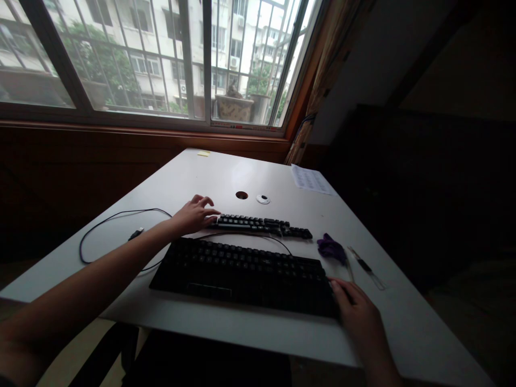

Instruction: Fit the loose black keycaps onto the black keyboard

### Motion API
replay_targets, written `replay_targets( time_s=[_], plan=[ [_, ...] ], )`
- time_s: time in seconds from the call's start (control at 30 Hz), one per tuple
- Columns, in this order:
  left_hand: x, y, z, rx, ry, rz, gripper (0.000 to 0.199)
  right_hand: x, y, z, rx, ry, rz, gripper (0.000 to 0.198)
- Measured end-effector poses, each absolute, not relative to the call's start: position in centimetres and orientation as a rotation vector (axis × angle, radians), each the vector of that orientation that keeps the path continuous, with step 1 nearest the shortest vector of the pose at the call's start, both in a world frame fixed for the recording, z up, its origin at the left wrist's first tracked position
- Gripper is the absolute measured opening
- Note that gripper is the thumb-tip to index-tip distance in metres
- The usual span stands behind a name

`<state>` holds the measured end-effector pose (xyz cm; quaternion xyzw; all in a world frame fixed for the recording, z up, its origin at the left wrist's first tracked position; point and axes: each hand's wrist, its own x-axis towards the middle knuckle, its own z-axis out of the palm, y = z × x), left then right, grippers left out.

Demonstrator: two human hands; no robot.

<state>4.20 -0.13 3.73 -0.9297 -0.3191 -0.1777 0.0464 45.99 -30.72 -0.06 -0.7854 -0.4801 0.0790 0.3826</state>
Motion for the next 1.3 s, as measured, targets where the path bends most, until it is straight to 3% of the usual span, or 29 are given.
replay_targets(
  time_s=[1.07, 1.3],
  plan=[
    [5.0, 2.2, 3.8, -2.800, -1.022, -0.548, 0.027, 46.1, -30.9, -0.4, -1.995, -1.222, 0.202, 0.043],
    [6.2, 3.4, 3.7, -2.873, -1.052, -0.501, 0.019, 46.3, -30.8, -0.7, -1.991, -1.226, 0.193, 0.042]
  ],
)
